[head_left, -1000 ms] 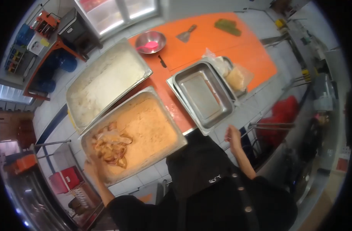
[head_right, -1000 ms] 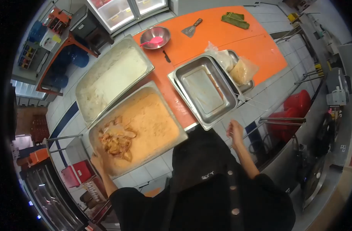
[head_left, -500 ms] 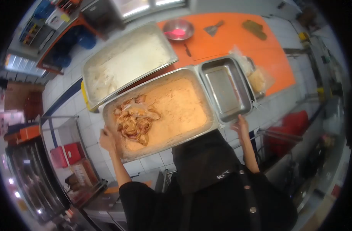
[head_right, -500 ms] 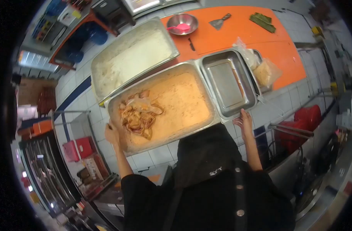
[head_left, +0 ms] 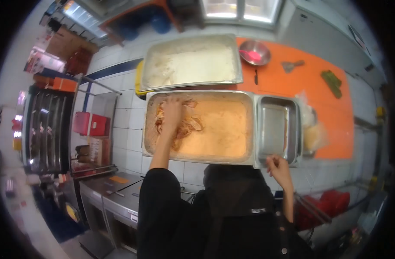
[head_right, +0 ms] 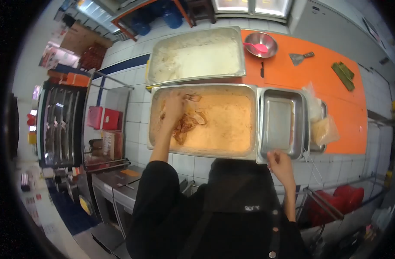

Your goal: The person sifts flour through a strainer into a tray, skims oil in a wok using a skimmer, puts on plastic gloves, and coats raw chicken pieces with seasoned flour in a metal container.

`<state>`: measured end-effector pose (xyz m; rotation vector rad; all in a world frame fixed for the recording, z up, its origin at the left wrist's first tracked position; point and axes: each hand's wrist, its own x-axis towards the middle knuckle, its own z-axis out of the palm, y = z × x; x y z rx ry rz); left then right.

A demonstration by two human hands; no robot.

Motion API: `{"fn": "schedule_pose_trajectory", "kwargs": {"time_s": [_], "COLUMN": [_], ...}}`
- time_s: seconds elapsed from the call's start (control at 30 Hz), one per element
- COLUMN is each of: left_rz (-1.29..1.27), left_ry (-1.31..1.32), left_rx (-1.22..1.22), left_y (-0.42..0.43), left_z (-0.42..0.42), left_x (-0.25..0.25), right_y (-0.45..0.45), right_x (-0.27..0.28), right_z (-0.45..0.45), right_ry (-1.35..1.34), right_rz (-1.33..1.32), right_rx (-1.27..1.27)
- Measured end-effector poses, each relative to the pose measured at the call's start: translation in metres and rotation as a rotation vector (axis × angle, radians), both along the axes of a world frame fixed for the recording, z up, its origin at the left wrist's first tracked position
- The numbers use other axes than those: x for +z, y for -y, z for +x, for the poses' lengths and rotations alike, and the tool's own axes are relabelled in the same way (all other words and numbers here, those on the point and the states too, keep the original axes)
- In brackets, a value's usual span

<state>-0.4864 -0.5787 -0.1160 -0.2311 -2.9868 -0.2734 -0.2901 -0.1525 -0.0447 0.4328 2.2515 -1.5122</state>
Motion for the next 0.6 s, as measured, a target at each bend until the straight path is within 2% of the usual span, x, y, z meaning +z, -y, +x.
{"fn": "schedule_pose_trajectory", "kwargs": {"time_s": [0.07, 0.13, 0.23, 0.3, 0.33, 0.4, 0.5, 0.6], "left_rz": [0.222, 0.404, 0.426, 0.515, 0.519, 0.550, 0.637, 0.703], "left_ry": [-0.064, -0.052, -0.124, -0.067, -0.055, -0.036, -0.007, 0.113], "left_rx": [-0.070, -0.074, -0.015, 0.074, 0.074, 0.163, 0.151, 0.083], "left_y": [-0.039, -0.078, -0.127, -0.145, -0.148, -0.151, -0.147, -0.127], "left_z": [0.038, 0.072, 0.103, 0.113, 0.114, 0.118, 0.115, 0.103], "left_x": [0.035, 0.047, 0.045, 0.039, 0.038, 0.041, 0.064, 0.051], "right_y": [0.002, 0.007, 0.016, 0.033, 0.040, 0.053, 0.063, 0.079], "right_x": [0.015, 0.015, -0.004, -0.004, -0.002, 0.001, 0.010, 0.008], "right_z": [-0.009, -0.020, -0.039, -0.053, -0.059, -0.069, -0.079, -0.087], "right_ry": [-0.032, -0.029, -0.121, -0.366, -0.354, -0.368, -0.356, -0.383], "right_rz": [-0.001, -0.038, -0.080, 0.156, 0.159, 0.207, 0.206, 0.249], "right_rx": [0.016, 0.019, 0.094, 0.310, 0.309, 0.464, 0.493, 0.394]}}
